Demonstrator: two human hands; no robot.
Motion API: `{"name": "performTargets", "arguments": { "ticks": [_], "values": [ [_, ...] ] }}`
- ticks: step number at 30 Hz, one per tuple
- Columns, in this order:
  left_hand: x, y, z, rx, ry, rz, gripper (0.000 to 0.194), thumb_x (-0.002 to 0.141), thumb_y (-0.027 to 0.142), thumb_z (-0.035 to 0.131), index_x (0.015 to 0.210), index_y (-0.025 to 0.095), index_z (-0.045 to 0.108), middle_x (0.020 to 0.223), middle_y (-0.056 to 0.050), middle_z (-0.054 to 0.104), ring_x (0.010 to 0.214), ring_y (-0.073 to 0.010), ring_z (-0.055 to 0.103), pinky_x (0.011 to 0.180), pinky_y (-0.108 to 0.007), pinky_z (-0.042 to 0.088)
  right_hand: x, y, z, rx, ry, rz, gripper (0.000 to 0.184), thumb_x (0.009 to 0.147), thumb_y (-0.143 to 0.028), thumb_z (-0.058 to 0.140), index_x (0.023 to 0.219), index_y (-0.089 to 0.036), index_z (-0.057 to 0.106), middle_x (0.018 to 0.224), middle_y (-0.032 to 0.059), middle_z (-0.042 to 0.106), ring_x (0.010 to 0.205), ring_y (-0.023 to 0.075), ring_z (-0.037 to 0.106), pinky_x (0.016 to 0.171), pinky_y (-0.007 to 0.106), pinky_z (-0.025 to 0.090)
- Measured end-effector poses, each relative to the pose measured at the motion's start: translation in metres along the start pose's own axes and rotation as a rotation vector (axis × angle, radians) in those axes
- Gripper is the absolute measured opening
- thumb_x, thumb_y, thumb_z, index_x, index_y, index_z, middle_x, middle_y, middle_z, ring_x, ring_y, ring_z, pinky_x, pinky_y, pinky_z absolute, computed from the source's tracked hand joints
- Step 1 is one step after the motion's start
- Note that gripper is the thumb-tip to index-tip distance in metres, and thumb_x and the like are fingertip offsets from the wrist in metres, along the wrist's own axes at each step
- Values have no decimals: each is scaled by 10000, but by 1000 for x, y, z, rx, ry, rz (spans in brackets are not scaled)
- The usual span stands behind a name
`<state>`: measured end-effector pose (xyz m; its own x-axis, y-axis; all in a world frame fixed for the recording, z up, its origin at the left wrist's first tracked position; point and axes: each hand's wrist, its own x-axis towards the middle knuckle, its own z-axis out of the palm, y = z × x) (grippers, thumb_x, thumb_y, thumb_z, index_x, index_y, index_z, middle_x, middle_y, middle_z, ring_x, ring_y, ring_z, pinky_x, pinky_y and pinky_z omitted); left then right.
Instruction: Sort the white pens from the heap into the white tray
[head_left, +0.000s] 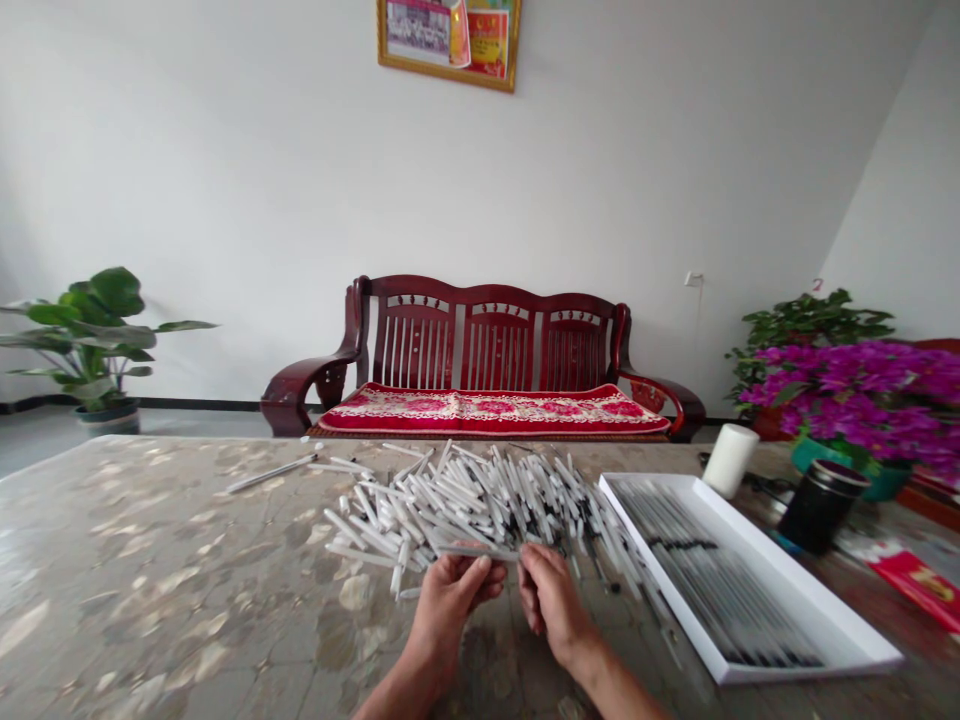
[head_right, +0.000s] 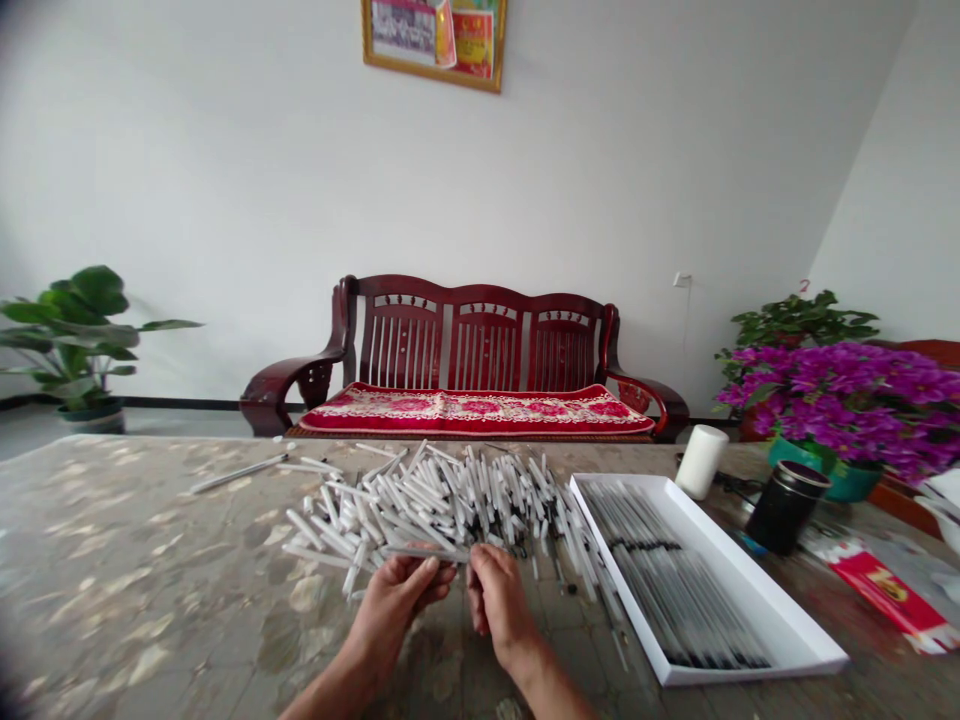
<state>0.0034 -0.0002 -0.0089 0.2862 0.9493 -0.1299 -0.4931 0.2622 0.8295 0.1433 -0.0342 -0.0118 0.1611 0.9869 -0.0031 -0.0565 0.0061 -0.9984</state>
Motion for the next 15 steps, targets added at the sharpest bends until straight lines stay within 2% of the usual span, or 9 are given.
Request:
{"name": "performTargets", "arguments": {
  "ticks": [2, 5, 8, 10, 12, 15],
  "values": [
    [0, 3, 0, 18, -50, -59, 504, 455, 515, 933, 695, 134, 707, 643, -41, 733, 531, -99, 619, 513, -187, 484, 2, -2, -7, 25, -1, -37, 486, 835, -642, 478, 562, -242, 439, 395, -89, 351, 305, 72, 252, 340, 219, 180],
    [-1, 6, -1, 37, -144, -236, 531, 591, 632, 820, 660, 121, 693, 534, -8, 649, 365, -26, 414, 354, -151, 254, 4, -3, -18, -9, -16, -107, 454, 842, -547, 494, 513, -242, 426, 398, -77, 342, 327, 77, 266, 356, 226, 184],
    [-6, 5, -3, 71, -301, -398, 576, 639, 689, 753, 670, 116, 693, 443, 22, 554, 314, -16, 287, 340, -173, 111, 5, -2, -23, -83, -29, -141, 418, 839, -504, 523, 523, -247, 424, 432, -71, 352, 361, 90, 293, 377, 230, 215],
    [-8, 2, -5, 108, -377, -414, 552, 609, 651, 802, 671, 113, 693, 439, 19, 552, 318, -22, 304, 345, -181, 116, 7, -2, -24, -146, -50, -140, 403, 861, -511, 507, 557, -252, 454, 455, -66, 381, 380, 104, 329, 394, 232, 259],
    [-8, -1, -7, 121, -407, -388, 512, 580, 590, 855, 668, 114, 688, 460, 7, 579, 333, -28, 340, 348, -181, 149, 11, -4, -29, -266, -17, -160, 375, 911, -512, 442, 653, -258, 541, 521, -42, 491, 429, 132, 432, 433, 243, 337],
    [-4, -3, -8, 44, -346, -313, 469, 574, 532, 888, 680, 124, 682, 519, 9, 614, 376, -25, 390, 365, -153, 244, 19, -9, -48, -671, 215, -290, 268, 940, -327, 414, 892, -246, 665, 833, 42, 705, 739, 201, 642, 659, 287, 475]
  ]
}}
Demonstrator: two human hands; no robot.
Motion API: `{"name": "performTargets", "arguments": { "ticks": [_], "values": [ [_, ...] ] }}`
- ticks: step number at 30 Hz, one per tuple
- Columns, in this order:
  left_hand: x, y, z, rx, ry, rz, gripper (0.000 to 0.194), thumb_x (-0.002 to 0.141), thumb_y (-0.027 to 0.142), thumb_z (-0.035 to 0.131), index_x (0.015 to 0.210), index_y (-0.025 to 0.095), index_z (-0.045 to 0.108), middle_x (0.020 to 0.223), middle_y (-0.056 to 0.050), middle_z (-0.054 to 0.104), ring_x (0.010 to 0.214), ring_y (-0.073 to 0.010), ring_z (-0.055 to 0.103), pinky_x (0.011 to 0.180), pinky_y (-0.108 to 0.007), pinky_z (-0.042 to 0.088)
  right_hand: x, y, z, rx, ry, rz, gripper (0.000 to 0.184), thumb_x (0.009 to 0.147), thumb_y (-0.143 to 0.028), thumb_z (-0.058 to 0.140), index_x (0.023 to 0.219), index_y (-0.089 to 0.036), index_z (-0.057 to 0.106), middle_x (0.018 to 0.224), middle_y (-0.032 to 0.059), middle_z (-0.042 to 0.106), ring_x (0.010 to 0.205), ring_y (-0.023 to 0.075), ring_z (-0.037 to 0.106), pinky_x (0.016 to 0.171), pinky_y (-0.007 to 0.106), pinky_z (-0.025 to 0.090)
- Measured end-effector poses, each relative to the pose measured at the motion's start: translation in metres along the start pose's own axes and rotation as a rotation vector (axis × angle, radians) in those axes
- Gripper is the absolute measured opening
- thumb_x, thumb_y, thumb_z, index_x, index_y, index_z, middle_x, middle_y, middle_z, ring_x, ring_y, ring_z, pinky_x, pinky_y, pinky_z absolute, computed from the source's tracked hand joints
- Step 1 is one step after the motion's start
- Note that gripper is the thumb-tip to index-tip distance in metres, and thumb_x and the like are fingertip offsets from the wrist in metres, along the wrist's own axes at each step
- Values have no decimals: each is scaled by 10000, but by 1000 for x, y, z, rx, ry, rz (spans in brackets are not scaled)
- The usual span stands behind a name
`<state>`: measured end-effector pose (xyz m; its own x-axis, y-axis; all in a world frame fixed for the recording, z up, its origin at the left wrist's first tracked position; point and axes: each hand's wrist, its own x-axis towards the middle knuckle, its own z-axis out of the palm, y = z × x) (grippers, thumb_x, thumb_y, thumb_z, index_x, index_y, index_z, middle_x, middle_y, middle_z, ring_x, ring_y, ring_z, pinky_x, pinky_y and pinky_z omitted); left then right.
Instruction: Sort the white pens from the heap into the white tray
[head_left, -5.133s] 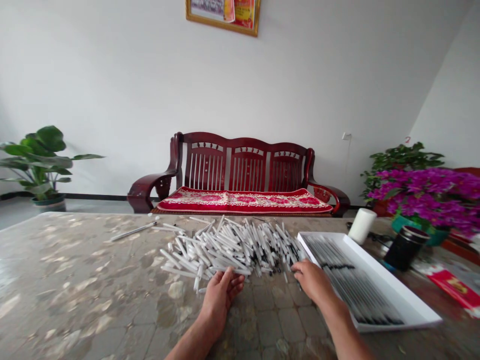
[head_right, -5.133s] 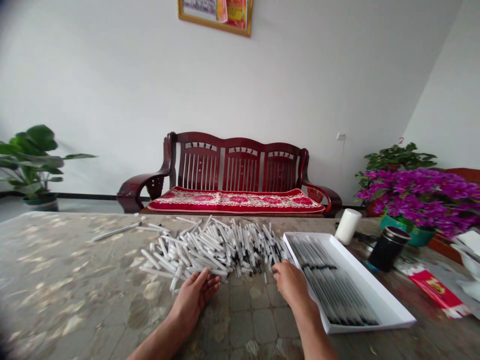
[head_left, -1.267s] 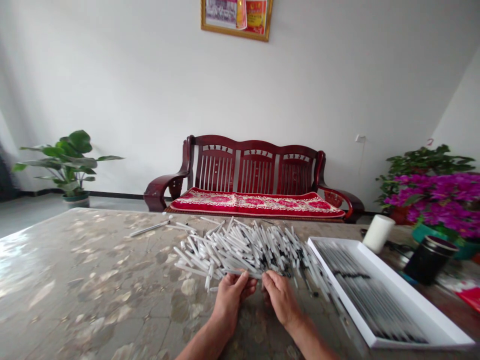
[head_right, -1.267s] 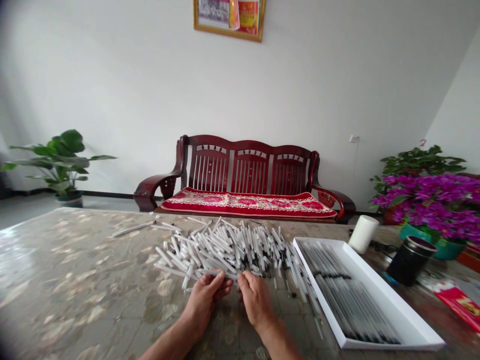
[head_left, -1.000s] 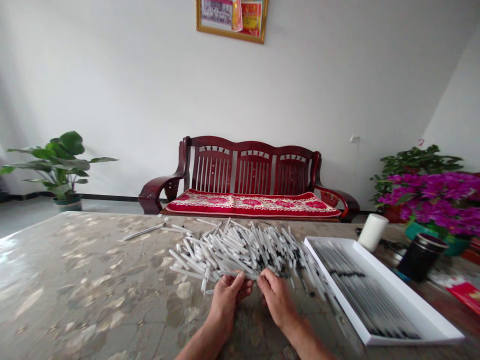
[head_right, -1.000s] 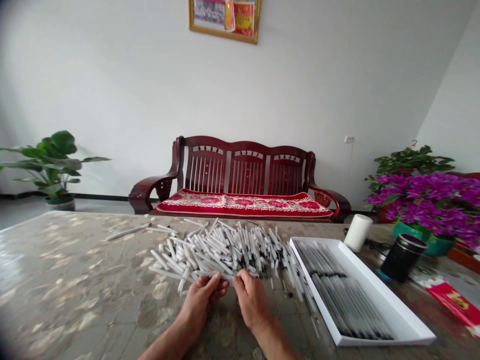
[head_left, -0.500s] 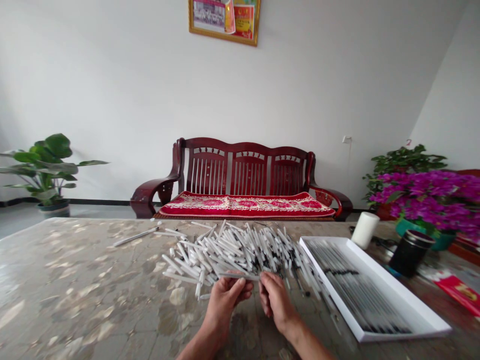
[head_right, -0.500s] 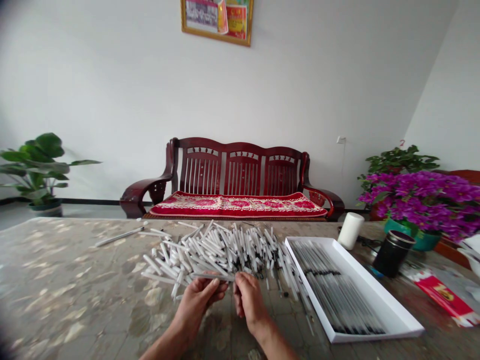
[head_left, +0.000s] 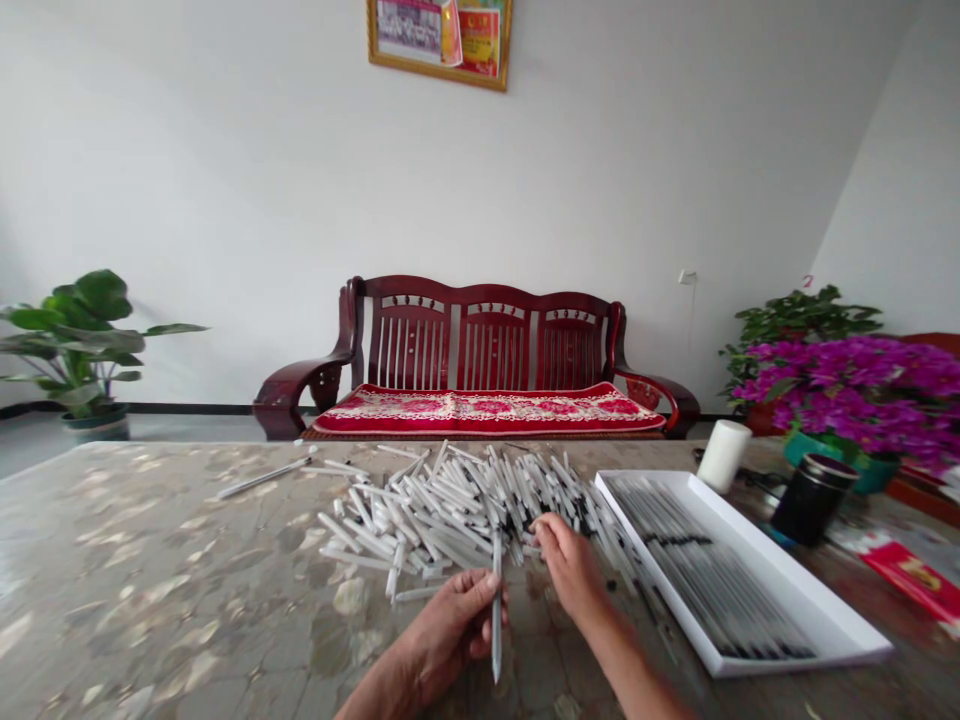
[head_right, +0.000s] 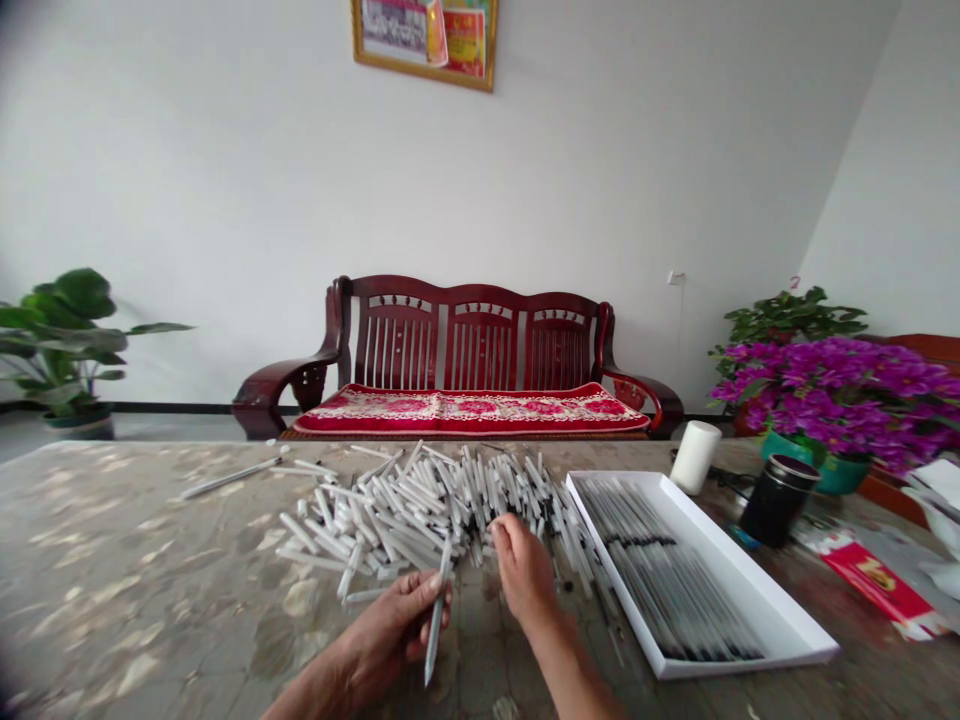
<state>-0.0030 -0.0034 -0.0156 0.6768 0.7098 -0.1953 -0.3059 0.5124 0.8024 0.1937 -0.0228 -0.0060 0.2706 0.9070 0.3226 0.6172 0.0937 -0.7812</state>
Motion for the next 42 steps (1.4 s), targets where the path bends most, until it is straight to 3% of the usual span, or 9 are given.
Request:
{"name": "performTargets", "arguments": {
  "ticks": [3, 6, 11, 16, 20, 27, 34, 38, 42],
  "values": [
    [4, 6, -2, -124, 145, 109, 431, 535, 442, 936, 699, 136, 680, 555, 32, 614, 437, -33, 485, 421, -124, 387, 10, 16, -18, -490, 154, -71, 384, 852, -69, 414, 1026, -223, 720, 1094, 81, 724, 1047, 237, 626, 907, 321, 438],
    [6, 13, -3, -229, 306, 175, 337, 571, 291, 942, 697, 149, 664, 562, 41, 613, 484, -51, 568, 487, -119, 484, 13, 29, -27, -775, 144, -65, 446, 843, -12, 417, 1060, -222, 744, 1131, 89, 720, 1085, 249, 606, 949, 325, 403],
    [6, 18, -2, -296, 432, 214, 211, 678, 105, 853, 678, 159, 649, 584, 23, 637, 520, -81, 629, 522, -138, 538, 11, 33, -25, -948, 71, -18, 273, 871, -122, 539, 1026, -208, 747, 1060, 120, 732, 1042, 293, 619, 895, 356, 413],
    [7, 15, -3, -308, 437, 235, 172, 692, 106, 840, 721, 171, 684, 604, 19, 651, 522, -78, 621, 523, -150, 543, 9, 34, -28, -943, 51, 25, 199, 868, -109, 553, 950, -195, 713, 977, 108, 736, 964, 255, 664, 812, 315, 437],
    [8, 13, -4, -283, 437, 283, 277, 589, 177, 921, 748, 150, 695, 612, 17, 659, 545, -77, 627, 529, -142, 534, 9, 35, -30, -774, 136, 87, 241, 865, -91, 524, 1006, -192, 691, 992, 106, 747, 915, 247, 698, 741, 310, 466],
    [9, 11, -5, -278, 488, 359, 384, 479, 235, 967, 739, 149, 699, 672, 12, 695, 633, -119, 684, 556, -179, 542, 2, 17, -3, 97, 112, -54, 249, 779, -256, 613, 988, -231, 747, 951, 64, 764, 858, 239, 705, 807, 339, 547],
    [10, 9, -3, -261, 490, 357, 454, 416, 290, 979, 742, 147, 698, 651, 18, 692, 631, -133, 677, 560, -207, 535, -12, -2, 14, 404, -24, 45, 266, 772, -388, 672, 982, -226, 698, 864, 50, 712, 744, 223, 660, 658, 316, 549],
    [10, 9, -1, -253, 497, 354, 426, 444, 282, 970, 737, 146, 691, 650, 15, 688, 632, -137, 677, 564, -215, 536, -16, -11, 15, 549, -25, 107, 363, 799, -470, 665, 1095, -259, 669, 891, 30, 687, 771, 219, 655, 716, 335, 555],
    [9, 9, 0, -261, 488, 343, 415, 441, 279, 971, 712, 152, 683, 640, 18, 692, 642, -138, 684, 580, -211, 544, -18, -14, 19, 599, 35, 106, 309, 799, -515, 686, 935, -238, 667, 814, 12, 674, 755, 201, 622, 714, 302, 515]
  ]
}}
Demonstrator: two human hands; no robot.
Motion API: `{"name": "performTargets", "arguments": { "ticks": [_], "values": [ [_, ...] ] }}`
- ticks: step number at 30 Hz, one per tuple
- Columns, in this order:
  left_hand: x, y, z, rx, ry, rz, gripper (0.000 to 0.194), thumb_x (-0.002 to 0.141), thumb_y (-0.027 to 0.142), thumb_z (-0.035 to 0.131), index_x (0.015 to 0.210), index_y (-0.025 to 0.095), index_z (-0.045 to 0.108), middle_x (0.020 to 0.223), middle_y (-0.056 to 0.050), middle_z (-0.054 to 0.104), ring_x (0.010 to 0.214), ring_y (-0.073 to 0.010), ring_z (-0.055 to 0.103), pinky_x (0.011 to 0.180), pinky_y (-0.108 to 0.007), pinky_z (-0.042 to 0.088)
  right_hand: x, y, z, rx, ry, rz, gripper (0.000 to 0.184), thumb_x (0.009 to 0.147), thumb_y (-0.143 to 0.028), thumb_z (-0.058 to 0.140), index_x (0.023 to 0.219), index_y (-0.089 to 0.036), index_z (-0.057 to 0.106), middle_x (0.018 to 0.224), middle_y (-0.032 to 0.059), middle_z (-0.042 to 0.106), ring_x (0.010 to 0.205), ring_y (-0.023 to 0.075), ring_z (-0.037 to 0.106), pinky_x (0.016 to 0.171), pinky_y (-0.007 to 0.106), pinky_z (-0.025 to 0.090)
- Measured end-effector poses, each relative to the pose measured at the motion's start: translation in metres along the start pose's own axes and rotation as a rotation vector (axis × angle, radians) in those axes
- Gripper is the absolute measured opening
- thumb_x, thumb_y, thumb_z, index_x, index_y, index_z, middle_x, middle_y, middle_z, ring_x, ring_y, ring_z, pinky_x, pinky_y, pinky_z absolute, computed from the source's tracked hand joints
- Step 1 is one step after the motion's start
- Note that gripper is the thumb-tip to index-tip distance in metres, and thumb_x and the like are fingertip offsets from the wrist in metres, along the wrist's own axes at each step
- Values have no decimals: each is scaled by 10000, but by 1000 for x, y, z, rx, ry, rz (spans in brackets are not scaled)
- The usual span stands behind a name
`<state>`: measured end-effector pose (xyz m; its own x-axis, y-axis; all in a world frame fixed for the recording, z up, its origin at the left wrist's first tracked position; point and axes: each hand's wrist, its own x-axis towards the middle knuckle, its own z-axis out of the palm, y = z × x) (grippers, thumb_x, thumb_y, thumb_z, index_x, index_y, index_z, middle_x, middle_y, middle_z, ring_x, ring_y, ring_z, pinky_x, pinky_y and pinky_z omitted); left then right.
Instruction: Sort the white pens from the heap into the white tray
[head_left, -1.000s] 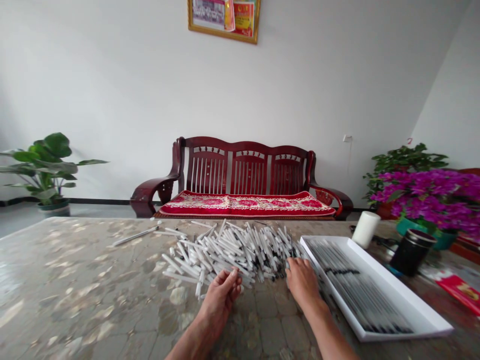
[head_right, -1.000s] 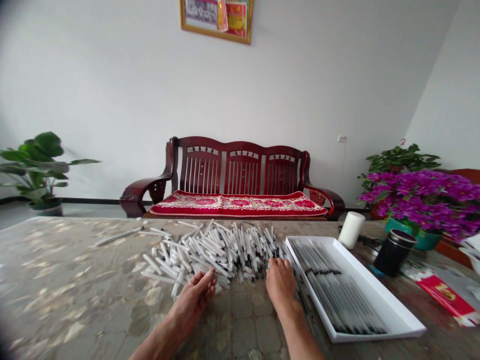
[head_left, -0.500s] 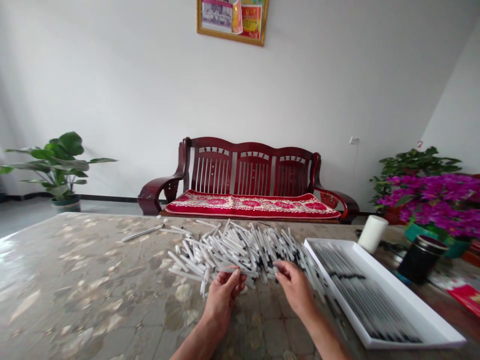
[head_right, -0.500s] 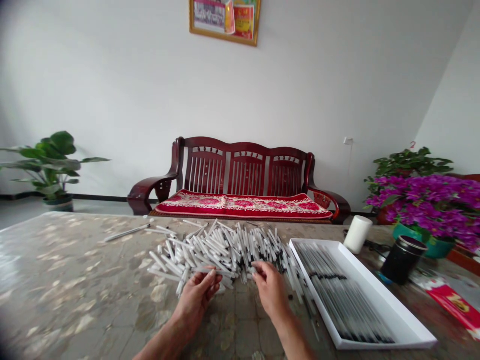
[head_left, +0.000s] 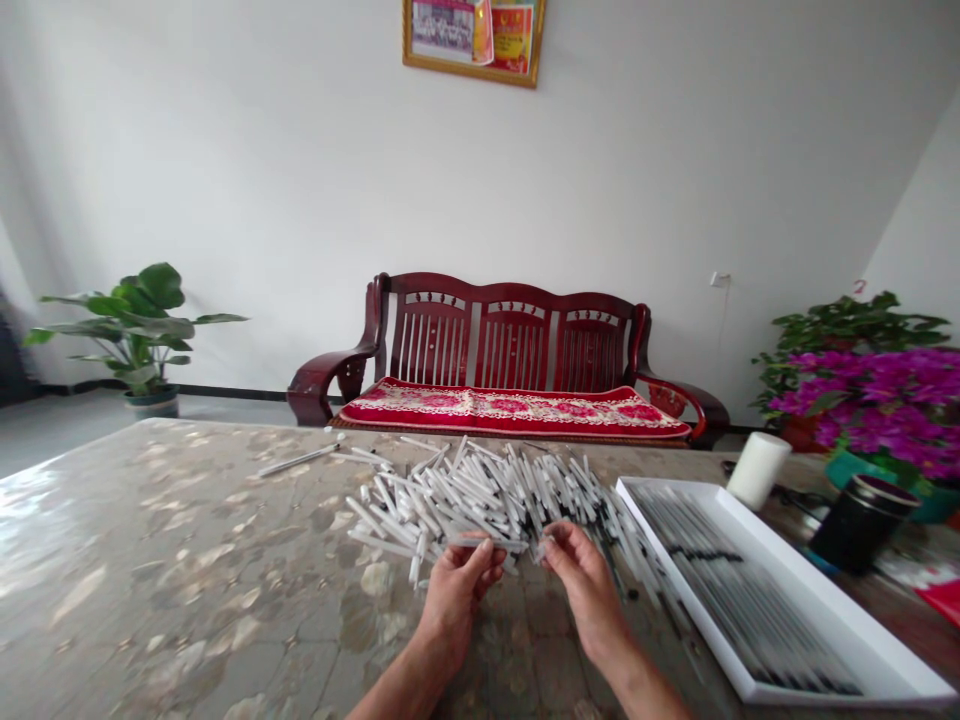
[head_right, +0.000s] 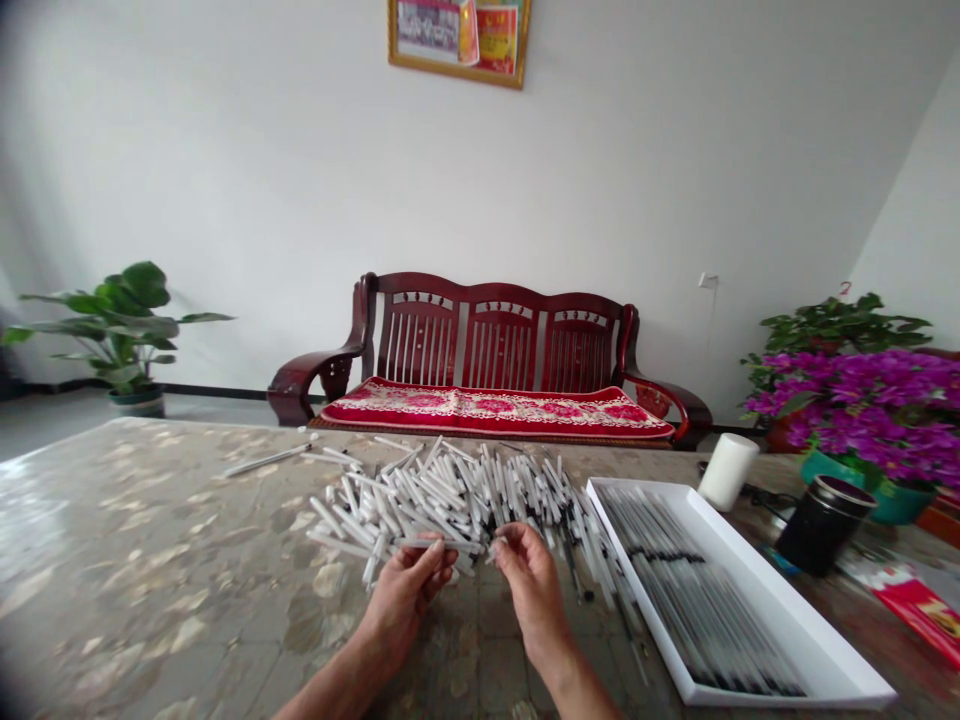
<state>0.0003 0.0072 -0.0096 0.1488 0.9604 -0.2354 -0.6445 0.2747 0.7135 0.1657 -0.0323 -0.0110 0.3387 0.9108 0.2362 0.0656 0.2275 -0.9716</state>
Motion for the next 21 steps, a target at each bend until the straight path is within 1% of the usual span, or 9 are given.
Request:
{"name": "performTargets", "arguments": {
  "ticks": [4, 8, 15, 18, 21],
  "values": [
    [-1, 0, 1, -3, -7, -8, 429, 418, 286, 978, 706, 153, 688, 632, 19, 698, 637, -137, 684, 585, -210, 548, 2, 4, 2, 27, 13, -40, 343, 744, -516, 760, 833, -209, 638, 757, 9, 666, 711, 184, 610, 685, 276, 487],
    [-1, 0, 0, 4, -26, -5, 426, 421, 300, 976, 694, 155, 683, 627, 18, 697, 634, -141, 686, 581, -211, 545, 4, 5, 1, 8, 2, -35, 359, 713, -520, 785, 818, -203, 655, 807, 51, 732, 749, 217, 665, 717, 305, 515],
    [-1, 0, 1, 46, -49, -6, 436, 409, 329, 974, 673, 148, 679, 593, 8, 690, 604, -142, 672, 545, -208, 530, 3, 7, 1, -146, -9, -102, 263, 757, -462, 747, 811, -209, 701, 843, 73, 770, 780, 239, 709, 730, 313, 554],
    [-2, 0, 1, 63, -60, 3, 445, 410, 343, 971, 680, 145, 678, 581, 0, 691, 597, -145, 669, 533, -206, 523, 1, 7, 2, -219, -2, -150, 207, 789, -418, 712, 854, -223, 740, 866, 69, 783, 812, 243, 723, 747, 308, 561],
    [-3, 1, 1, 68, -63, 12, 467, 394, 362, 974, 683, 145, 678, 574, -4, 695, 586, -142, 668, 525, -202, 519, -1, 7, 2, -295, 16, -203, 200, 791, -398, 698, 890, -245, 780, 872, 63, 793, 823, 250, 732, 772, 319, 565]
  ]
}}
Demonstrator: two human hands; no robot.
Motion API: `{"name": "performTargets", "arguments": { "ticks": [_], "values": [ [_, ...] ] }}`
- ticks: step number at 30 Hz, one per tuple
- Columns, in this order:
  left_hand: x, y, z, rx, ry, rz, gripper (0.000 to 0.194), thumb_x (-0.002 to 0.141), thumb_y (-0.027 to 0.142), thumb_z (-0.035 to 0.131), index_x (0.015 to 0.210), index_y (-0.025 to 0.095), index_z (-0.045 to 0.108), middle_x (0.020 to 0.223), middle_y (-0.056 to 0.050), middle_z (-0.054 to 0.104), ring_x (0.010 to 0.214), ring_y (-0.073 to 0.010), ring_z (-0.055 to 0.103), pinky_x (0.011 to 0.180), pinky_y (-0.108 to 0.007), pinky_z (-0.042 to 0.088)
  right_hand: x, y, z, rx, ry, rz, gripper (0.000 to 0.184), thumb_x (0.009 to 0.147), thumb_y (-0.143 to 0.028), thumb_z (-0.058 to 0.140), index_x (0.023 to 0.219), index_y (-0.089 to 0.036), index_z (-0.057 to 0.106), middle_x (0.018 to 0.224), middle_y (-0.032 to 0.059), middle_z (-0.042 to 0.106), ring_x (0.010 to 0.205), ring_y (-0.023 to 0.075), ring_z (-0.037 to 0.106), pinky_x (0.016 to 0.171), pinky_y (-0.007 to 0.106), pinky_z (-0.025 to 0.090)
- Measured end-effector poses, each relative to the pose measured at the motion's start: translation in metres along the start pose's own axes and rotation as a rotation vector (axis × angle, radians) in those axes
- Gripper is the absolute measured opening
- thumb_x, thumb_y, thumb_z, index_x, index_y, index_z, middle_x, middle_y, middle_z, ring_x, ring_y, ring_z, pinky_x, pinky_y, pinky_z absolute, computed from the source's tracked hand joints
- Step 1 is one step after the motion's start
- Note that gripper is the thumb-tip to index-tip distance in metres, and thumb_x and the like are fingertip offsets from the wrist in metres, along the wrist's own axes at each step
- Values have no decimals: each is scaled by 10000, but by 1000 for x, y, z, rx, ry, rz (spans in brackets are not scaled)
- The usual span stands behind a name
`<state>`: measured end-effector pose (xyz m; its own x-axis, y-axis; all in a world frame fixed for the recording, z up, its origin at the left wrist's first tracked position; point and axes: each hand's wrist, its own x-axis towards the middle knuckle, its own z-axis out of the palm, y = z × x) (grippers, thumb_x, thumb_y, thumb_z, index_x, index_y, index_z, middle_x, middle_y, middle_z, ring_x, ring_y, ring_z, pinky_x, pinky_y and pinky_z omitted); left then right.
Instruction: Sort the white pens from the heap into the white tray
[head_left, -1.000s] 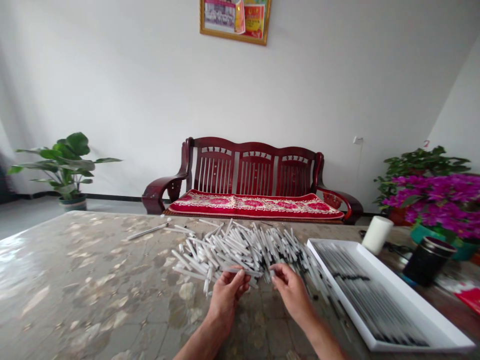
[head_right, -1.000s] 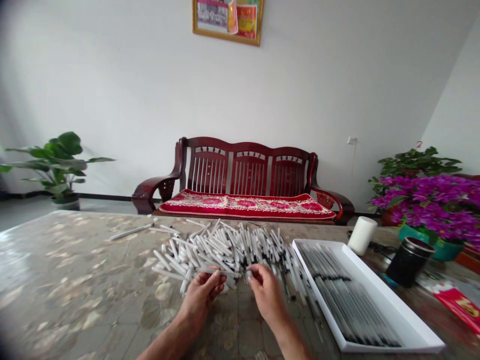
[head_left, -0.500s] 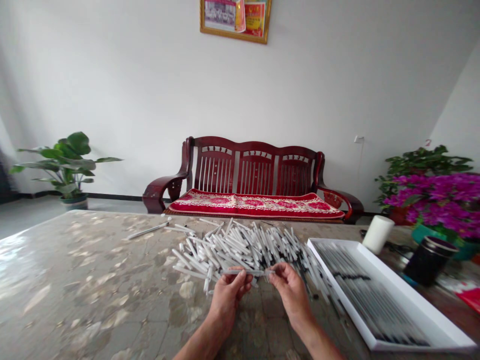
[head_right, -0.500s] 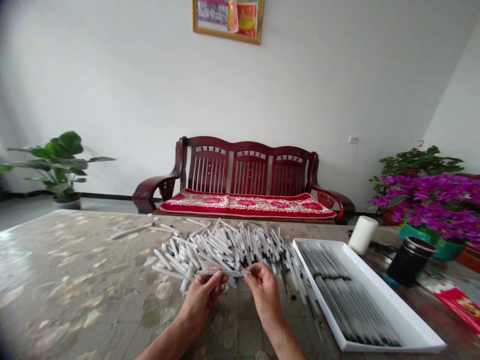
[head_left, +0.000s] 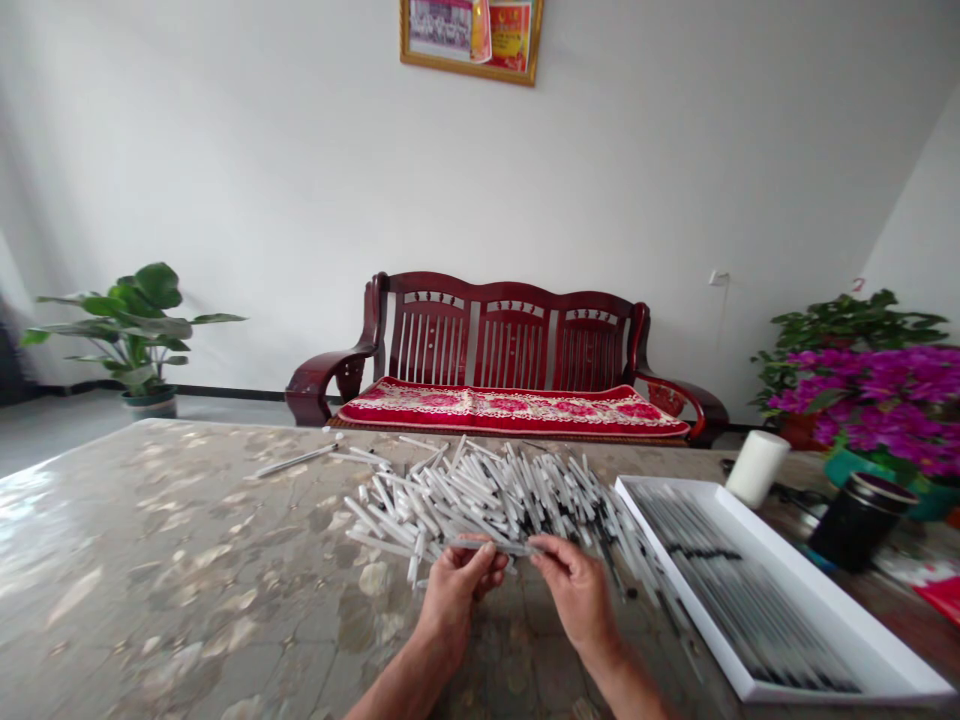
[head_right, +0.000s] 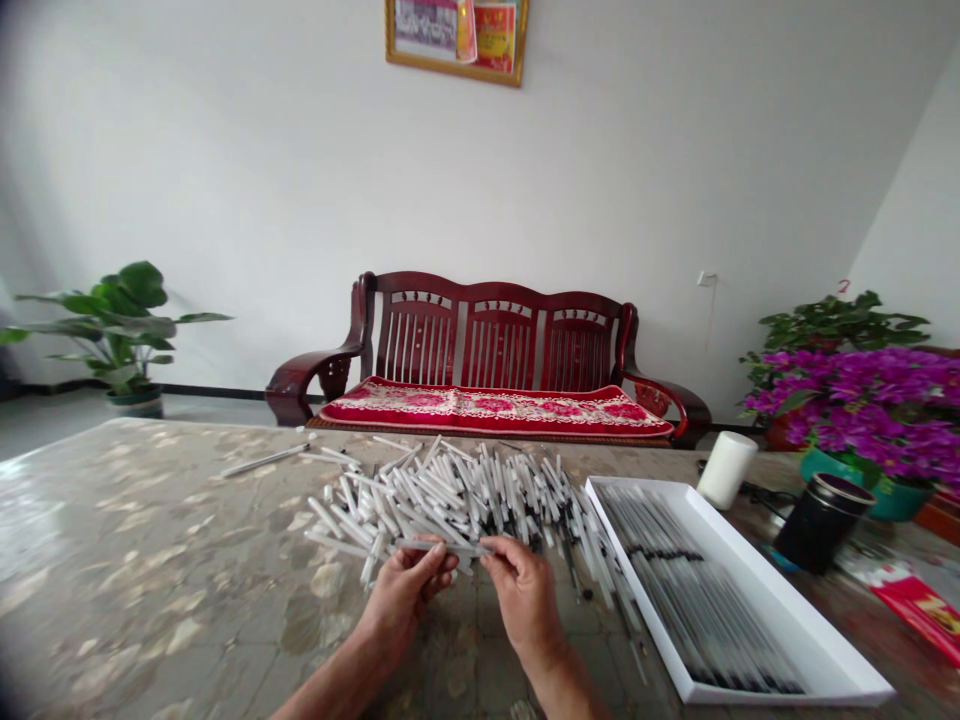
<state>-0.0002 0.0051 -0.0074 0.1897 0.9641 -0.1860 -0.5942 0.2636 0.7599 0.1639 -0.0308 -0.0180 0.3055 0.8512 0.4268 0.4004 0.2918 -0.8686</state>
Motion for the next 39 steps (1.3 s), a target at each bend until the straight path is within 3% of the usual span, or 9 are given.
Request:
{"name": "performTargets", "arguments": {
  "ticks": [3, 8, 13, 18, 21, 25, 28, 33, 39],
  "values": [
    [0, 0, -1, 12, -8, 16, 473, 388, 379, 976, 672, 148, 677, 572, -7, 702, 580, -140, 671, 528, -202, 523, -1, 0, 2, 13, -10, 34, 231, 772, -435, 714, 873, -242, 790, 803, 61, 786, 755, 252, 729, 726, 330, 576],
    [0, 2, -1, 63, -37, 80, 442, 435, 396, 964, 674, 152, 684, 590, -15, 715, 587, -154, 682, 552, -228, 545, 1, -2, 5, 230, -57, 265, 380, 696, -550, 764, 860, -208, 756, 690, 52, 750, 611, 245, 699, 565, 332, 575],
    [-1, 3, -1, 135, -62, 141, 430, 466, 417, 947, 668, 147, 681, 572, -31, 714, 562, -163, 670, 531, -239, 539, 2, -8, -1, 358, -163, 424, 317, 677, -489, 790, 810, -209, 725, 668, 22, 735, 574, 207, 676, 531, 305, 558],
    [-1, 1, -2, 173, -85, 152, 447, 457, 444, 938, 662, 145, 677, 544, -27, 698, 530, -165, 656, 517, -251, 537, -1, -15, -1, 423, -175, 534, 314, 644, -452, 812, 783, -197, 695, 659, 3, 730, 551, 175, 656, 512, 271, 524],
    [1, -1, -2, 170, -59, 110, 464, 438, 446, 943, 670, 146, 677, 572, -20, 697, 561, -164, 669, 533, -243, 543, -2, -12, 1, 459, -154, 528, 290, 648, -450, 810, 763, -215, 686, 655, -12, 722, 551, 166, 643, 527, 268, 513],
    [4, 4, -6, 70, 74, 104, 482, 486, 461, 923, 791, 171, 688, 727, -1, 720, 630, -151, 696, 574, -237, 561, 1, -3, 0, 473, -76, 475, 257, 656, -430, 811, 772, -231, 697, 633, -29, 689, 553, 157, 617, 532, 260, 485],
    [5, 8, -10, 24, 109, 115, 481, 455, 445, 938, 740, 174, 663, 657, 34, 680, 612, -120, 675, 599, -213, 560, 4, 0, -5, 508, -47, 476, 296, 611, -394, 850, 801, -219, 704, 633, -33, 673, 571, 158, 613, 542, 260, 483],
    [1, 2, -7, 46, 18, -12, 528, 347, 424, 972, 688, 156, 672, 592, 6, 698, 571, -111, 655, 569, -195, 539, 6, -10, -4, 621, -66, 432, 345, 592, -376, 878, 852, -206, 730, 688, -28, 682, 621, 144, 613, 617, 265, 500],
    [-10, -8, 1, 157, -86, -80, 513, 379, 446, 968, 689, 150, 688, 598, -12, 710, 526, -112, 630, 496, -198, 505, 7, -36, -6, 608, -157, 418, 302, 612, -376, 842, 828, -191, 739, 678, -18, 683, 629, 144, 603, 589, 254, 465]
  ]
}}
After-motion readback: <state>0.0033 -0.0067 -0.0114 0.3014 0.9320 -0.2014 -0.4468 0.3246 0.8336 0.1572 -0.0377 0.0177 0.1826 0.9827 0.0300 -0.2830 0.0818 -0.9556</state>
